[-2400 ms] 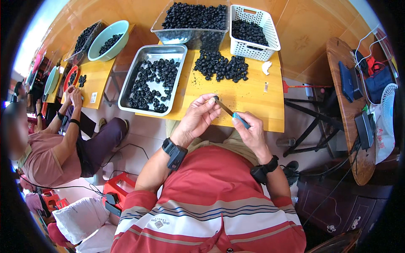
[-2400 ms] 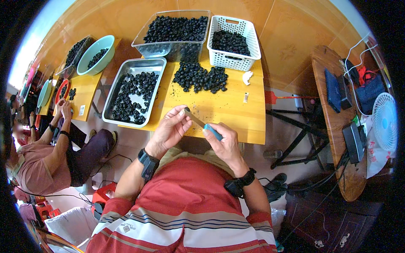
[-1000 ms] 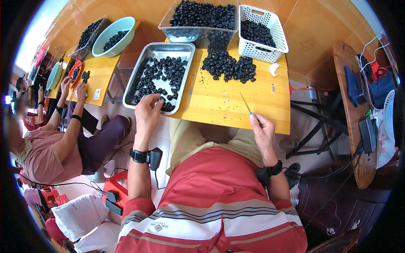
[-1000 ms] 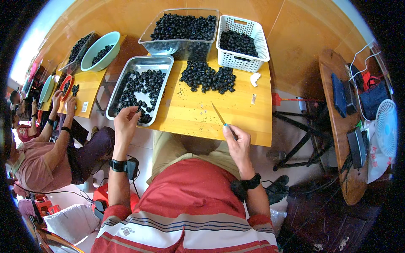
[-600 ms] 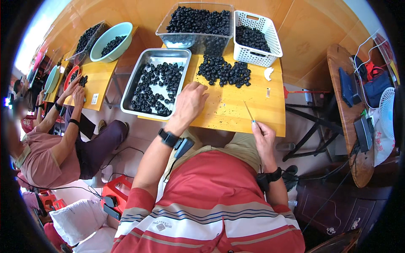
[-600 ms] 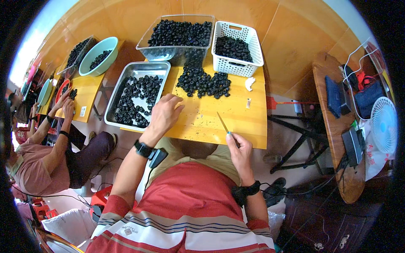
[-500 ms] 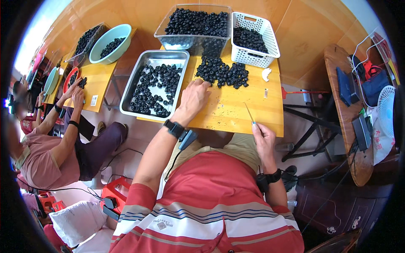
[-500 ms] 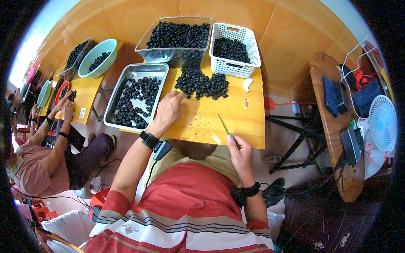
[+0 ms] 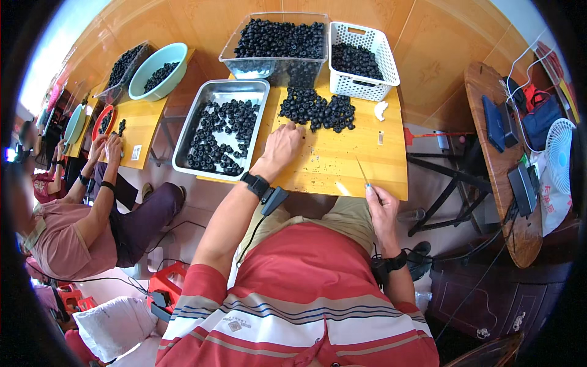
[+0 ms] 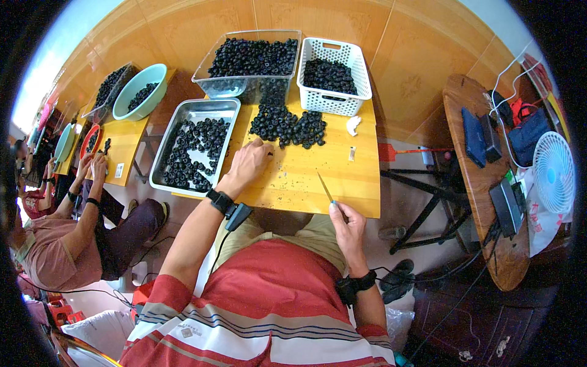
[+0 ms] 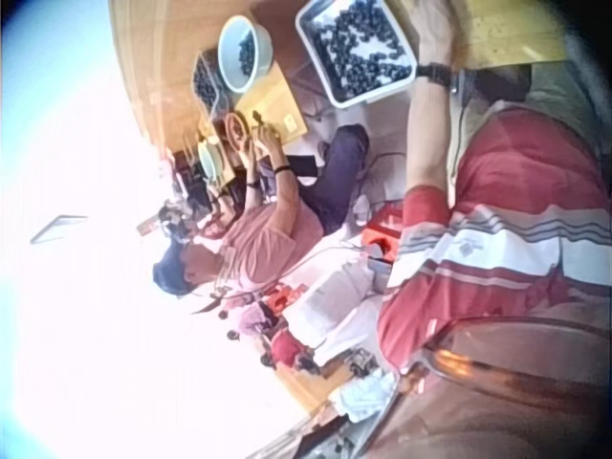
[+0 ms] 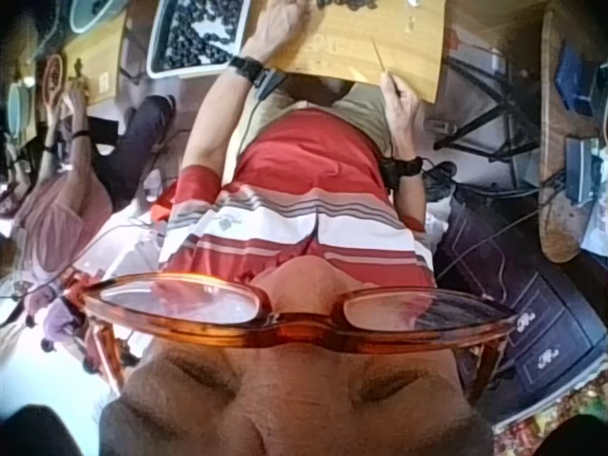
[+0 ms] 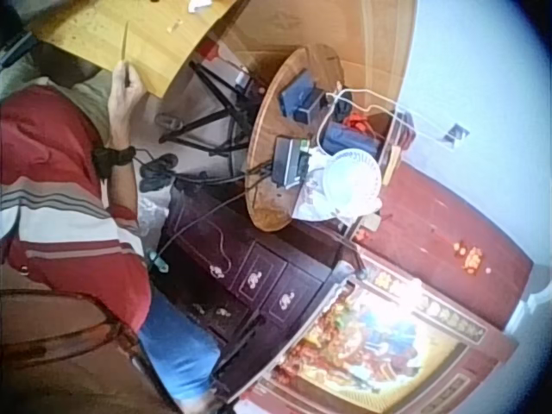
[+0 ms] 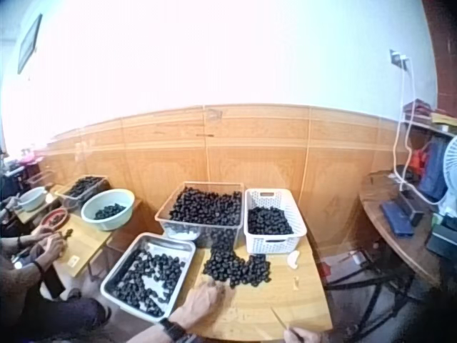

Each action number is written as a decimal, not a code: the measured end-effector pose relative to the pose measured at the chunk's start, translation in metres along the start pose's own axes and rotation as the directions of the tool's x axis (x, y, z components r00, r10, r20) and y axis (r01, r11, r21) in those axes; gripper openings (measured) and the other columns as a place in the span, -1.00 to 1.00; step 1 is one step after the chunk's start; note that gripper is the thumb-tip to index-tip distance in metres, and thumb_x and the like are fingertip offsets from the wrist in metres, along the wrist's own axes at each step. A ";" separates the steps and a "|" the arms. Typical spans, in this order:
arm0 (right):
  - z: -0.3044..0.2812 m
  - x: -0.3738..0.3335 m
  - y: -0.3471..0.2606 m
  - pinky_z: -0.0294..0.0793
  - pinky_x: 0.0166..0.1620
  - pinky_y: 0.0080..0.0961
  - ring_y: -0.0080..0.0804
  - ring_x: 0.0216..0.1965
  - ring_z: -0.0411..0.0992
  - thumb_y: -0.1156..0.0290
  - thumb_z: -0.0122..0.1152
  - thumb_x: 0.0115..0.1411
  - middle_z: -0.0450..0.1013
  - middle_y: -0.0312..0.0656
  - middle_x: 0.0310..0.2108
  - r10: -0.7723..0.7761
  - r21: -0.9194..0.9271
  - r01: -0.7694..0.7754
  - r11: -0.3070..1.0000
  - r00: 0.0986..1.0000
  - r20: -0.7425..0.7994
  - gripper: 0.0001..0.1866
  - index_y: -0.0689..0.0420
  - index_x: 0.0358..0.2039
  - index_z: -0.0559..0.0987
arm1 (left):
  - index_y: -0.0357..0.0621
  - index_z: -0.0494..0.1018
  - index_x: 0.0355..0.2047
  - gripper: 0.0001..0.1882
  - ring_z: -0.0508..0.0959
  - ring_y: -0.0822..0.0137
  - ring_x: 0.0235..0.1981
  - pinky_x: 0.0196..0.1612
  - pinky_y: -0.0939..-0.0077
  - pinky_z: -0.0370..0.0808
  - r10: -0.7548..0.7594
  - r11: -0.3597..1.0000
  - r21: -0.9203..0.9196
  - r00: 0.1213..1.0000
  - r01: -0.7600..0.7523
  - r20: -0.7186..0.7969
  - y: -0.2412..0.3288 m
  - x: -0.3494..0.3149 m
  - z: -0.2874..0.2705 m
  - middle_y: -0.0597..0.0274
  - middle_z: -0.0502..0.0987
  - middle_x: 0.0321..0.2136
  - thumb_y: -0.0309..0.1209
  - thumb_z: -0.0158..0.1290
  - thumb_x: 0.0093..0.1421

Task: Trimming and sorting small black rubber parts using a knife.

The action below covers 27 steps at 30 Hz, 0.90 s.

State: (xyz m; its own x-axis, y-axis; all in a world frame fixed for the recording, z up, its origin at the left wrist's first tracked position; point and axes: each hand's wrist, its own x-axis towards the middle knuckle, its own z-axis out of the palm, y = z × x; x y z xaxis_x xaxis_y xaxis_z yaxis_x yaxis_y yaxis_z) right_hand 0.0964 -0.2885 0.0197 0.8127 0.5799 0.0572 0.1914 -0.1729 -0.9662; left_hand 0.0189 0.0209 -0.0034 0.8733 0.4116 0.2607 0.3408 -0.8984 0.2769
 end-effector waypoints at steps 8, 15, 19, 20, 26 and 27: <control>0.010 0.004 0.004 0.41 -0.22 -0.65 -0.64 -0.31 0.42 0.28 0.22 0.31 0.56 -0.29 -0.33 0.026 0.088 -0.029 0.996 0.999 0.034 -0.63 0.40 -0.14 0.61 | -0.17 0.56 -0.23 -0.83 0.58 0.02 -0.33 -0.27 0.21 0.53 0.033 0.958 -0.281 0.997 -0.053 -0.076 0.027 -0.033 -0.031 -0.04 0.54 -0.39 -0.42 0.13 0.16; 0.019 0.012 0.003 0.33 -0.34 -0.69 -0.70 -0.40 0.34 0.28 0.22 0.31 0.49 -0.39 -0.42 -0.003 0.107 -0.005 0.994 0.997 0.074 -0.66 0.37 -0.16 0.63 | -0.23 0.52 -0.28 -0.87 0.53 0.56 -0.44 -0.34 0.67 0.49 -0.259 0.243 -0.935 0.946 0.260 0.195 0.024 -0.053 -0.018 0.38 0.57 -0.45 -0.52 0.24 0.18; 0.024 0.015 0.007 0.30 -0.37 -0.68 -0.72 -0.42 0.30 0.28 0.22 0.31 0.45 -0.43 -0.46 -0.041 0.111 0.031 0.993 0.995 0.092 -0.67 0.37 -0.18 0.63 | -0.22 0.52 -0.23 -0.84 0.55 0.55 -0.46 -0.31 0.69 0.55 -0.310 -0.003 -0.952 0.905 0.306 0.292 0.029 -0.059 -0.021 0.41 0.55 -0.46 -0.53 0.24 0.18; 0.026 0.016 0.007 0.30 -0.37 -0.68 -0.72 -0.42 0.30 0.28 0.22 0.31 0.45 -0.43 -0.46 -0.041 0.111 0.031 0.993 0.995 0.091 -0.67 0.37 -0.18 0.63 | -0.22 0.52 -0.23 -0.84 0.55 0.55 -0.46 -0.31 0.69 0.55 -0.310 -0.003 -0.952 0.905 0.307 0.293 0.031 -0.060 -0.022 0.41 0.55 -0.46 -0.53 0.24 0.18; 0.031 0.017 0.007 0.29 -0.38 -0.67 -0.72 -0.43 0.29 0.26 0.23 0.31 0.44 -0.44 -0.48 -0.060 0.107 0.046 0.993 0.990 0.129 -0.65 0.36 -0.18 0.63 | -0.24 0.54 -0.22 -0.85 0.57 0.53 -0.46 -0.30 0.65 0.62 -0.332 -0.152 -0.947 0.888 0.284 0.319 0.035 -0.066 -0.019 0.38 0.55 -0.47 -0.56 0.20 0.20; 0.031 0.017 0.006 0.30 -0.37 -0.66 -0.71 -0.43 0.30 0.25 0.23 0.31 0.45 -0.42 -0.47 -0.056 0.104 0.041 0.994 0.989 0.138 -0.64 0.36 -0.18 0.63 | -0.24 0.54 -0.21 -0.86 0.58 0.51 -0.45 -0.28 0.63 0.64 -0.323 -0.216 -0.931 0.878 0.294 0.352 0.035 -0.067 -0.018 0.36 0.56 -0.45 -0.56 0.20 0.20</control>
State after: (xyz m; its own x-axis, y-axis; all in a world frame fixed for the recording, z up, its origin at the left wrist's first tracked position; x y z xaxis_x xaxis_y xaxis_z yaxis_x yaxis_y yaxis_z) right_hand 0.0941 -0.2554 0.0072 0.7172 0.6927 0.0756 0.1663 -0.0648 -0.9839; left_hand -0.0343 -0.0355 0.0057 0.7793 0.5983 -0.1863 -0.1414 0.4577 0.8778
